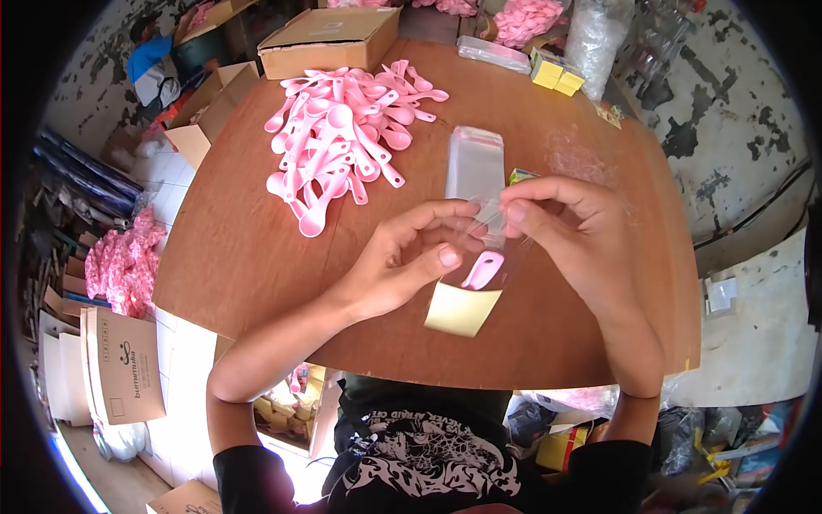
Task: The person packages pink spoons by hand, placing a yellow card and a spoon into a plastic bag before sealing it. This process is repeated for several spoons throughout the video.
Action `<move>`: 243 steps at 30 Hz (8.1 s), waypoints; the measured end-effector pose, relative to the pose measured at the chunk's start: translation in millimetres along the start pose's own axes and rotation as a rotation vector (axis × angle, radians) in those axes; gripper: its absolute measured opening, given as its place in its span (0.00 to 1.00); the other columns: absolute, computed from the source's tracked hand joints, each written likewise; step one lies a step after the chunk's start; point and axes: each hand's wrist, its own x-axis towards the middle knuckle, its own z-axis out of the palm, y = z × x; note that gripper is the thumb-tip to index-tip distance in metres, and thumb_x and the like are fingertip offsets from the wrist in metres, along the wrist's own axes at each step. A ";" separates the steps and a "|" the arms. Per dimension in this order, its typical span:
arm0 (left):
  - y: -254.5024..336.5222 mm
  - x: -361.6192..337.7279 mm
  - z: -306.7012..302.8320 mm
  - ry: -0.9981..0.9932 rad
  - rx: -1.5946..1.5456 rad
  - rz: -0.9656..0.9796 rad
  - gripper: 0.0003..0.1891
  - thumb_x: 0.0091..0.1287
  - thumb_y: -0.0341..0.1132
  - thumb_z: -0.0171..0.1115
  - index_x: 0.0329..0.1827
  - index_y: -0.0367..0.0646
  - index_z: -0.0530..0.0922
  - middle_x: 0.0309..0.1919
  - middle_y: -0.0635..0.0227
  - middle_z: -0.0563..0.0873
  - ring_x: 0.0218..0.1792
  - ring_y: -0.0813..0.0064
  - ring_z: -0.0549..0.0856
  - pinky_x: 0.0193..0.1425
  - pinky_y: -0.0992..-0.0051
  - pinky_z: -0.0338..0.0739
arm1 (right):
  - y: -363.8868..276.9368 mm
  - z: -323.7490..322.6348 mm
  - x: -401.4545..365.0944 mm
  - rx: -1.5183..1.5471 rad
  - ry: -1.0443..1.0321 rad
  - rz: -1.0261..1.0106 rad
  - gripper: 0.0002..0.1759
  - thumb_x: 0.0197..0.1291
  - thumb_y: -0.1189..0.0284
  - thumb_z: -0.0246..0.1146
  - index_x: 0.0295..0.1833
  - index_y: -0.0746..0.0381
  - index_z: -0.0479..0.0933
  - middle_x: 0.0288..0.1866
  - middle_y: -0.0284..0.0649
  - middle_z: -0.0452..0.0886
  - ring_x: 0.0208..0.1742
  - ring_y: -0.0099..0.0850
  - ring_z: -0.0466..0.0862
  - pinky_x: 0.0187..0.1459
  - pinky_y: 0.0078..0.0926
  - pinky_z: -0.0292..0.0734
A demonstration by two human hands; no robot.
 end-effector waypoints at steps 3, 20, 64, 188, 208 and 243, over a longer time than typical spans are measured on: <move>-0.5 0.8 6.8 0.104 0.017 -0.065 0.20 0.75 0.34 0.56 0.65 0.32 0.72 0.47 0.62 0.86 0.49 0.78 0.83 0.55 0.77 0.78 | 24.2 7.9 -2.9 0.049 -0.012 -0.031 0.08 0.62 0.79 0.65 0.46 0.71 0.82 0.41 0.41 0.86 0.41 0.20 0.84 0.41 0.17 0.80; 0.6 0.9 12.6 -0.069 0.498 -0.207 0.12 0.65 0.22 0.57 0.50 0.33 0.80 0.31 0.62 0.86 0.30 0.82 0.82 0.33 0.75 0.77 | 37.8 20.3 -11.8 -1.058 0.000 -0.775 0.07 0.39 0.77 0.67 0.28 0.64 0.77 0.35 0.35 0.77 0.35 0.32 0.76 0.35 0.30 0.74; -2.7 5.6 -1.8 0.222 0.076 -0.020 0.25 0.74 0.36 0.56 0.71 0.38 0.62 0.63 0.56 0.74 0.62 0.67 0.76 0.65 0.68 0.71 | 19.9 -35.8 10.5 -0.358 0.204 -0.735 0.05 0.61 0.77 0.66 0.40 0.69 0.82 0.39 0.40 0.84 0.40 0.27 0.84 0.46 0.26 0.78; 55.2 -138.2 15.6 -0.776 0.601 -0.454 0.13 0.72 0.39 0.56 0.52 0.42 0.78 0.36 0.58 0.86 0.32 0.58 0.86 0.34 0.62 0.80 | 115.7 -21.1 55.5 -0.864 -0.304 -0.391 0.04 0.50 0.71 0.68 0.30 0.60 0.85 0.31 0.39 0.85 0.34 0.38 0.83 0.40 0.37 0.76; 1.3 11.4 0.3 -0.083 0.259 -0.248 0.19 0.65 0.21 0.65 0.59 0.34 0.73 0.45 0.68 0.84 0.46 0.80 0.84 0.46 0.79 0.83 | 102.0 -63.2 3.7 -0.927 -0.006 -0.244 0.13 0.53 0.73 0.70 0.44 0.64 0.84 0.46 0.45 0.83 0.40 0.45 0.84 0.44 0.38 0.79; 3.0 14.7 18.3 -0.118 0.228 -0.404 0.27 0.67 0.24 0.63 0.69 0.31 0.66 0.44 0.61 0.88 0.43 0.83 0.85 0.45 0.82 0.78 | 70.1 -31.3 -34.5 -0.151 0.223 -0.175 0.08 0.61 0.75 0.68 0.43 0.69 0.83 0.33 0.36 0.85 0.32 0.17 0.81 0.34 0.17 0.76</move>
